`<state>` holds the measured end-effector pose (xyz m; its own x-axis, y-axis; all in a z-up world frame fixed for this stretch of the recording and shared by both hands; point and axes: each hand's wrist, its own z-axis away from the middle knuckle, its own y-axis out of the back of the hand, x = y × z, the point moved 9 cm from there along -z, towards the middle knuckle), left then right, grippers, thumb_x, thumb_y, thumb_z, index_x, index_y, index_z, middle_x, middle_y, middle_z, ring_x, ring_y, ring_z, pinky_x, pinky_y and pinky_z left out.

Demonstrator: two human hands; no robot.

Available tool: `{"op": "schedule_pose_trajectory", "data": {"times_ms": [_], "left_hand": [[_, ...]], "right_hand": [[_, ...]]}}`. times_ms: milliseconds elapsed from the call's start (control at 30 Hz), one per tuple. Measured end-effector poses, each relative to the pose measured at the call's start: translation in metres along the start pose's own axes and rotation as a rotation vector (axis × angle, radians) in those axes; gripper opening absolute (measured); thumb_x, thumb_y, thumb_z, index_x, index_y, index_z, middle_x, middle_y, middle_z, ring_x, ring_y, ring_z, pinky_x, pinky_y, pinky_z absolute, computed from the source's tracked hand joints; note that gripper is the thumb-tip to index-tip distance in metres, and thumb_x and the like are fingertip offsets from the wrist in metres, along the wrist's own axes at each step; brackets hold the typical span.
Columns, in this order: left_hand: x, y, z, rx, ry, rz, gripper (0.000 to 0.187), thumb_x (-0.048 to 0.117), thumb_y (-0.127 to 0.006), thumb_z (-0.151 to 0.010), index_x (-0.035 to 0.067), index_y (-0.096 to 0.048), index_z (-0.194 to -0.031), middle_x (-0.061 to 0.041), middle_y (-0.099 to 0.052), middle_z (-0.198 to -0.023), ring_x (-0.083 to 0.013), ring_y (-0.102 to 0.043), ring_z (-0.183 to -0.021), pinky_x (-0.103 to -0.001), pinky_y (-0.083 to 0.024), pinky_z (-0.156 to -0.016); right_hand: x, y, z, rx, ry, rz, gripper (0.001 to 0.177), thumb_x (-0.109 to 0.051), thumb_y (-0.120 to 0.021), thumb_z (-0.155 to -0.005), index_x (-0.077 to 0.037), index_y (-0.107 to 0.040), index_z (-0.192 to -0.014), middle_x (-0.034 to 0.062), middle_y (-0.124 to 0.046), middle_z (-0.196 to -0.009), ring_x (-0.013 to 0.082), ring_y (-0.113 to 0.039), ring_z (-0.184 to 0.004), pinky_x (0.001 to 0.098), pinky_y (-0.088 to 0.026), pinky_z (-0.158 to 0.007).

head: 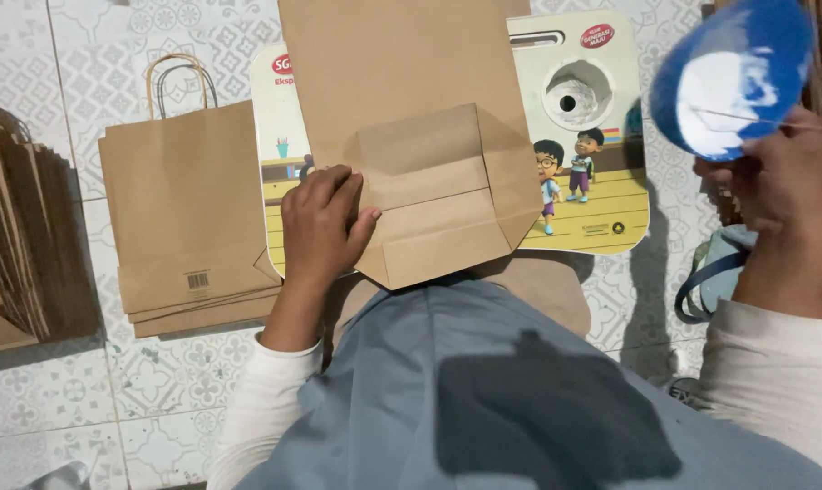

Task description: Folding and gluing the bottom of brown paper bags using a glue stick and a bowl of adhesive.

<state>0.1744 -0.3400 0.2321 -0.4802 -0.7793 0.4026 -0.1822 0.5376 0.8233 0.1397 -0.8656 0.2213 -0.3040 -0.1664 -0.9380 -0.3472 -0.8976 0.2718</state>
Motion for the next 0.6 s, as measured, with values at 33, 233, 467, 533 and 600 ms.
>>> {"op": "schedule_pose_trajectory", "data": {"times_ms": [33,233,467,533,600], "left_hand": [[0.000,0.000,0.000,0.001,-0.005,0.002,0.041,0.030,-0.077,-0.085,0.006,-0.072,-0.117,-0.007,-0.064,-0.125,-0.0280,-0.061,-0.111,-0.043,-0.042,-0.094],[0.000,0.004,0.000,0.022,-0.005,0.005,0.040,0.028,-0.079,-0.082,0.005,-0.072,-0.114,-0.008,-0.066,-0.122,-0.0289,-0.063,-0.107,-0.043,-0.046,-0.090],[-0.002,0.004,0.001,0.023,-0.001,0.038,0.040,0.028,-0.079,-0.082,0.005,-0.073,-0.113,-0.008,-0.066,-0.121,-0.0291,-0.063,-0.107,-0.043,-0.045,-0.092],[-0.002,0.003,0.001,0.025,-0.001,0.039,0.040,0.028,-0.079,-0.082,0.004,-0.073,-0.113,-0.008,-0.067,-0.122,-0.0291,-0.062,-0.108,-0.042,-0.044,-0.094],[-0.003,0.002,0.003,0.026,0.006,0.048,0.040,0.028,-0.079,-0.082,0.004,-0.074,-0.114,-0.009,-0.067,-0.122,-0.0291,-0.063,-0.111,-0.043,-0.044,-0.096]], "right_hand": [[-0.003,-0.009,-0.004,0.005,0.002,-0.001,0.057,0.002,-0.041,-0.092,-0.012,-0.055,-0.145,0.0020,-0.069,-0.107,0.0094,-0.072,-0.077,0.0100,-0.051,-0.052],[-0.008,-0.075,-0.025,-0.209,-0.006,-0.035,0.059,0.007,-0.041,-0.087,-0.002,-0.051,-0.144,0.0122,-0.065,-0.107,0.0166,-0.067,-0.074,0.0225,-0.064,-0.068],[-0.020,-0.095,-0.022,-0.166,0.035,0.034,0.055,0.004,-0.042,-0.094,0.003,-0.039,-0.150,0.0177,-0.061,-0.112,0.0189,-0.066,-0.074,0.0237,-0.063,-0.068],[-0.022,-0.094,-0.026,-0.155,0.054,0.030,0.053,0.002,-0.043,-0.096,0.004,-0.039,-0.149,0.0171,-0.063,-0.112,0.0180,-0.067,-0.074,0.0235,-0.064,-0.067],[-0.018,-0.095,-0.031,-0.163,0.026,-0.045,0.057,0.002,-0.042,-0.092,0.000,-0.043,-0.149,0.0151,-0.064,-0.111,0.0178,-0.069,-0.072,0.0208,-0.064,-0.064]]}}
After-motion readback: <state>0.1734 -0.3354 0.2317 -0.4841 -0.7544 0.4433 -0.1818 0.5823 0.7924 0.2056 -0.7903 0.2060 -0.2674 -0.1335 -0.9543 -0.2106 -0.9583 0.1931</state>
